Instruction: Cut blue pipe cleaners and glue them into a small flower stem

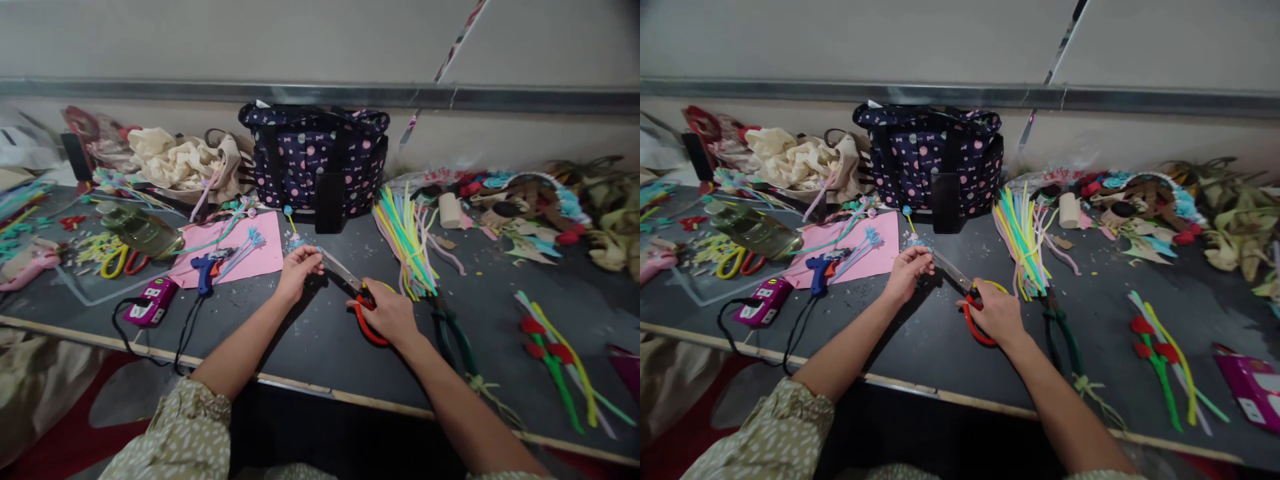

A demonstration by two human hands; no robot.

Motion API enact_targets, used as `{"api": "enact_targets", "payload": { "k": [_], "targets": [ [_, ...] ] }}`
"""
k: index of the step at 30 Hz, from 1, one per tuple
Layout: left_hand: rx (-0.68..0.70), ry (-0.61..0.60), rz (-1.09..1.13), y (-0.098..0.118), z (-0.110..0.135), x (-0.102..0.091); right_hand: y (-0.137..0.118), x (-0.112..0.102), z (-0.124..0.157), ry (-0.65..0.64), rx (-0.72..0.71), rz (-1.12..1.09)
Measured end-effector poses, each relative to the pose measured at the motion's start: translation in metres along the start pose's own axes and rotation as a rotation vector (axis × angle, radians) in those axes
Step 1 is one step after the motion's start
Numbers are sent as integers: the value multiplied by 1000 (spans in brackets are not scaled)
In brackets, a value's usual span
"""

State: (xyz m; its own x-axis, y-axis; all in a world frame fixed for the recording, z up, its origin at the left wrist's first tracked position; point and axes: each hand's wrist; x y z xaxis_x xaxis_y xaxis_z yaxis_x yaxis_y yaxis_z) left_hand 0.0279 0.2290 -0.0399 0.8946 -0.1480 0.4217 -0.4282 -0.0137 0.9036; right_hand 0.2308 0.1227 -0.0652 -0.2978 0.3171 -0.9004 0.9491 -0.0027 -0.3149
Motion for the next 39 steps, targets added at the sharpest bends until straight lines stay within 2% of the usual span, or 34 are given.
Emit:
{"api": "enact_targets", "payload": {
  "k": [3,10,15,19,31,39],
  "targets": [
    [2,0,-3,-2,-2,-2,-1,0,0,-7,16,-29],
    [-112,14,109,-3,-7,-6,-4,-5,-1,-67,78,-156],
    [-154,39,200,-2,-6,-5,-3,-3,0,-77,77,-166],
    [-158,23,239,0,-3,-3,-5,-4,-1,-46,43,-153],
    [-208,-72,292,-3,-2,-3,-1,-2,2,-70,36,-157],
    [-208,-98,254,-3,-4,-4,-2,-3,2,-47,4,-131]
  ]
}}
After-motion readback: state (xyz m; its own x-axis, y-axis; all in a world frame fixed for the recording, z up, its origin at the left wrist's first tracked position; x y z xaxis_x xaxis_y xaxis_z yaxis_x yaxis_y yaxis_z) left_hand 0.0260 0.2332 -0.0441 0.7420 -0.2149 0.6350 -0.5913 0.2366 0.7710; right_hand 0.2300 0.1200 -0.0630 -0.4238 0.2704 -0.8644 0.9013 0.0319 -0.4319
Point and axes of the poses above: each hand's wrist, its own z-axis away from the middle knuckle, its own x-axis out of the palm, y = z × x, and after that the axes turned 13 degrees about x, right-handed
